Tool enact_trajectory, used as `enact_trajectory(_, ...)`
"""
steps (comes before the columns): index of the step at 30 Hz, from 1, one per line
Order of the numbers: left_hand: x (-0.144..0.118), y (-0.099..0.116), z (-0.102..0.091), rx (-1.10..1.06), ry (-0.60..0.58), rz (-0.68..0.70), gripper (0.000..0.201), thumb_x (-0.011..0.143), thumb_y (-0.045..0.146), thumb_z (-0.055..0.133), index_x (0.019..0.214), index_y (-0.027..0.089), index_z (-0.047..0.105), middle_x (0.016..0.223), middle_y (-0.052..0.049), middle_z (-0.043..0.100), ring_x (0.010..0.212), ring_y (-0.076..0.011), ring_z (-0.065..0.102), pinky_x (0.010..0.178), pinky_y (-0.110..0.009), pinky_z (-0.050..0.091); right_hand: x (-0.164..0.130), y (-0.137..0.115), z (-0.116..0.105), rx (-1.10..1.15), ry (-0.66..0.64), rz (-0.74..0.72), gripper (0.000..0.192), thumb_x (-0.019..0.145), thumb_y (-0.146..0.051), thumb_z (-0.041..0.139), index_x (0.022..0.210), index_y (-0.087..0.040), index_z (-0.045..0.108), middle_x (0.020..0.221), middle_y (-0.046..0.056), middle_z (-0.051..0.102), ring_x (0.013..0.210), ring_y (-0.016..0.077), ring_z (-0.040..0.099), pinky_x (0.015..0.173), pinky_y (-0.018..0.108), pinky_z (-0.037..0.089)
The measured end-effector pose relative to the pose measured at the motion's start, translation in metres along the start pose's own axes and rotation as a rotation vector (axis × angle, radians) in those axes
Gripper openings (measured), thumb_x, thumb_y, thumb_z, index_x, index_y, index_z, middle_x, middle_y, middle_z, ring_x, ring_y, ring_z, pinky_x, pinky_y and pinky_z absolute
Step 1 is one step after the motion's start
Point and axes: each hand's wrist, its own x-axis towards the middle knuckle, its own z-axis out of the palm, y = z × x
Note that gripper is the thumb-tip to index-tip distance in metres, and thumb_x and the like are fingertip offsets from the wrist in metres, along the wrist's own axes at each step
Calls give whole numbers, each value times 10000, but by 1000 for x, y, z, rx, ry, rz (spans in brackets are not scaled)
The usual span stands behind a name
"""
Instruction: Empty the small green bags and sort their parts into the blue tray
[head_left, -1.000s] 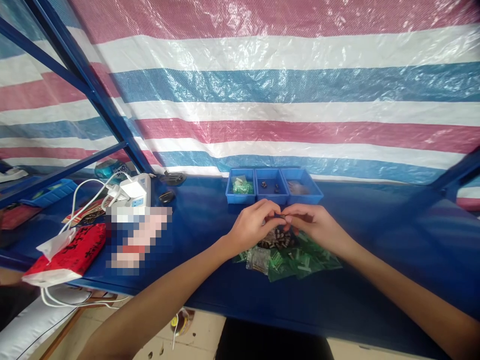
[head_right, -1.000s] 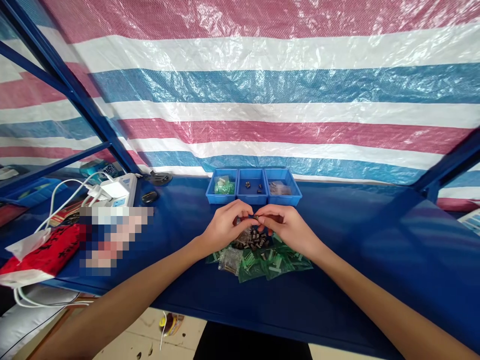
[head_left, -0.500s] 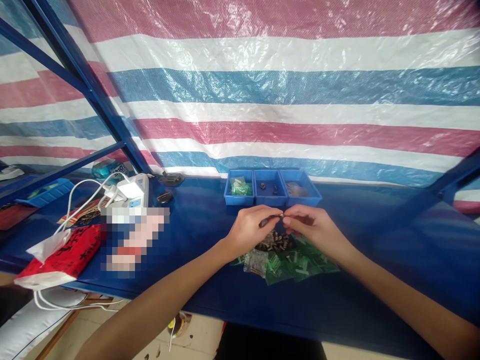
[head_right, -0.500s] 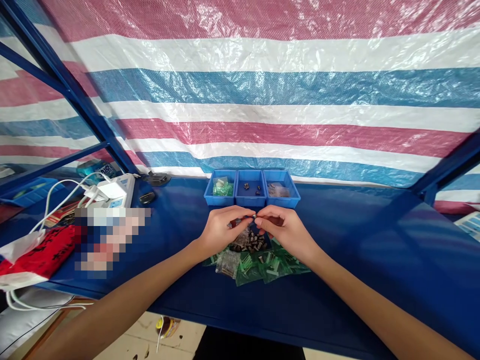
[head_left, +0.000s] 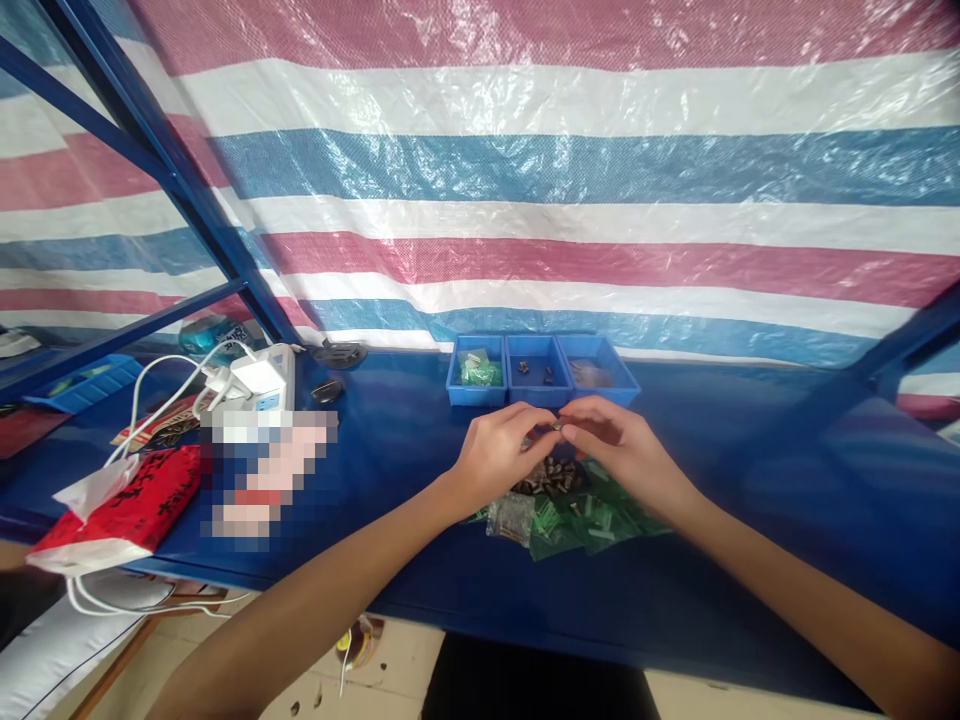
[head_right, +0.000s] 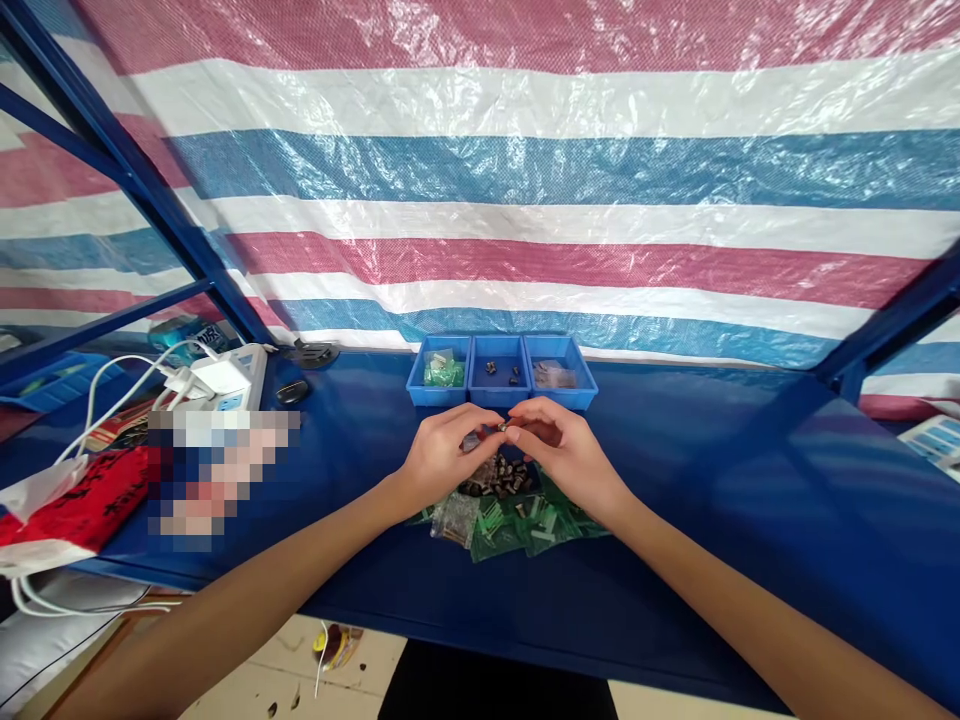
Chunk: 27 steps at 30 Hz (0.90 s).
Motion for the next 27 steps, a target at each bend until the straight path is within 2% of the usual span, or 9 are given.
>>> enact_trajectory(4, 2, 1, -2, 1, -17, -114, 234, 1005, 365, 569, 967, 189, 719, 848, -23, 739, 742, -150, 690, 629, -239, 513, 0, 6, 0, -30, -18, -41, 311, 919, -491, 676, 1101, -240, 652, 1045, 89, 752, 892, 257, 724, 671, 347, 597)
enact_trajectory(7, 4, 3, -3, -81, -65, -171, 253, 1018, 377, 541, 972, 191, 706, 841, -29, 727, 748, -159, 679, 598, -236, 483, -2, 6, 1, -205, 1, -131, 273, 941, -458, 651, 1136, -267, 645, 1038, 76, 760, 946, 271, 724, 749, 384, 601)
enact_trajectory(10, 5, 5, -4, -108, -106, -177, 314, 1040, 419, 496, 967, 191, 699, 832, -35, 706, 722, -160, 650, 585, -245, 450, -3, 4, 3, -377, 34, -203, 217, 967, -442, 608, 1091, -274, 667, 1004, 67, 766, 917, 269, 726, 777, 401, 596)
enact_trajectory(18, 7, 3, -8, -115, -202, -143, 429, 1085, 413, 388, 835, 182, 649, 693, 4, 632, 631, -132, 595, 559, -237, 374, -8, 0, 9, -509, 69, -269, 227, 1001, -414, 544, 1048, -265, 709, 979, 57, 779, 837, 250, 729, 714, 358, 571)
enact_trajectory(23, 11, -11, -25, 177, -199, -169, 268, 1053, 388, 450, 1064, 213, 653, 741, 7, 683, 617, -156, 624, 507, -238, 333, 6, -2, 4, -638, 111, -321, 248, 1003, -415, 531, 1044, -244, 707, 958, 71, 776, 745, 235, 711, 657, 348, 552)
enact_trajectory(25, 15, -19, -35, 281, -175, -198, 190, 1022, 332, 497, 1056, 223, 649, 746, 13, 697, 657, -171, 651, 542, -240, 369, 23, -2, -1, -711, 142, -388, 256, 1012, -383, 501, 1064, -233, 703, 955, 80, 765, 799, 246, 715, 718, 359, 562)
enact_trajectory(27, 18, -26, -44, 349, -203, -208, 159, 1003, 305, 515, 1030, 235, 655, 793, 11, 720, 682, -178, 668, 557, -243, 389, 41, -3, -6, -791, 156, -434, 282, 1024, -346, 459, 1127, -224, 691, 1009, 100, 753, 922, 273, 714, 821, 392, 562)
